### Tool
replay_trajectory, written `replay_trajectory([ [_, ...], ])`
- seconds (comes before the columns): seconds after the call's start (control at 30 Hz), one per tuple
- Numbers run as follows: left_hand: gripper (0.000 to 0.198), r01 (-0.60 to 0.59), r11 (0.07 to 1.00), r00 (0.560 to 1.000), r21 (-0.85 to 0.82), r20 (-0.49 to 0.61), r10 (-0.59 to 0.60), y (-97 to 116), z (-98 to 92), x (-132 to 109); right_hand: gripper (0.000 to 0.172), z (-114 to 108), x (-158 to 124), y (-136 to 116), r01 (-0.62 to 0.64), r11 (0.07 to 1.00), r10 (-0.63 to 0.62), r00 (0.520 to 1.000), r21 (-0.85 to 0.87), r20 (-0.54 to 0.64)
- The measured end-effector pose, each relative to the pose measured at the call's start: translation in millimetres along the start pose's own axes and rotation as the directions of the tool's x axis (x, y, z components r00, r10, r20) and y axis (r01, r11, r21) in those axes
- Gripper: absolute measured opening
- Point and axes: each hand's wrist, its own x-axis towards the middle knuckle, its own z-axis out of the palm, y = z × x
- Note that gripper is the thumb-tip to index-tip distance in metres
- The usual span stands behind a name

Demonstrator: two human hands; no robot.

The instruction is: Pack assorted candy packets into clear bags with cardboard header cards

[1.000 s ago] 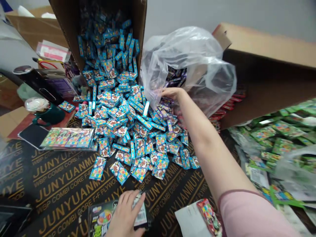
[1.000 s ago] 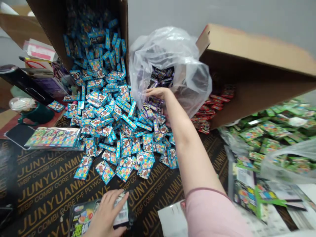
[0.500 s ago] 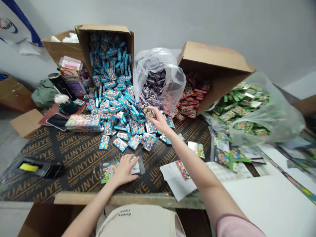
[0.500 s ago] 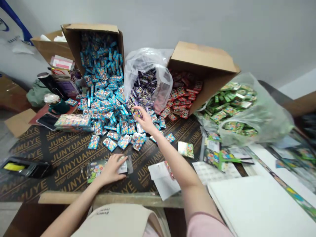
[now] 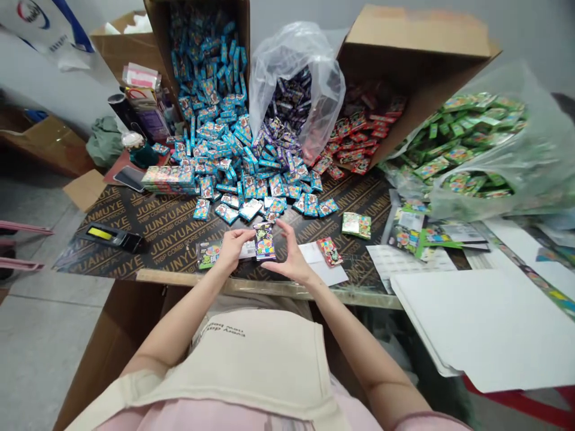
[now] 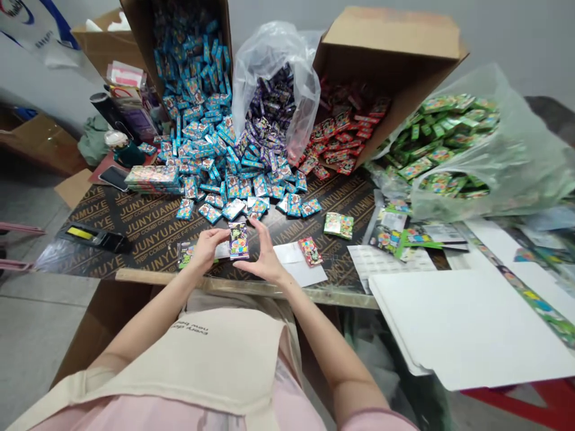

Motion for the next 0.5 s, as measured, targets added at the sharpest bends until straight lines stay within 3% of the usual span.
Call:
replay_trajectory([
  [0.1, 0.029, 0.005, 0.998, 0.999, 0.061, 0.042, -0.008, -3, -0.7, -7, 0.093, -14, -5, -4, 0.145, 0.961, -0.117, 0.985, -0.235, 0.130],
  [0.17, 0.033, -0.023, 0.987, 0.992, 0.161, 0.123, 0.003, -5, -5.0, -8, 0.086, -21, -7, -4, 0.187, 0.939, -0.153, 0.979, -0.290, 0.135],
  [0.23, 0.038, -0.149, 0.929, 0.970, 0.339, 0.235, 0.070, -6, -15.0, -4, 0.084, -24, -9, 1, 0.216, 0.919, -0.193, 0.976, -0.329, 0.100],
  [0.3, 0.046, -0.353, 0.738, 0.921, 0.576, 0.351, 0.168, -9, -30.1, 3, 0.082, -28, -11, 9, 0.229, 0.899, -0.217, 0.973, -0.373, 0.074],
  [0.37, 0.070, -0.496, 0.428, 0.867, 0.755, 0.459, 0.194, -13, -46.0, 11, 0.080, -31, -11, 20, 0.203, 0.888, -0.205, 0.978, -0.413, 0.041],
  [0.43, 0.094, -0.543, 0.172, 0.839, 0.822, 0.526, 0.139, -19, -57.5, 16, 0.079, -33, -11, 31, 0.155, 0.891, -0.165, 0.986, -0.428, 0.015],
  [0.5, 0.102, -0.570, 0.058, 0.820, 0.820, 0.562, 0.110, -22, -62.0, 17, 0.076, -33, -10, 39, 0.126, 0.897, -0.131, 0.991, -0.424, 0.018],
])
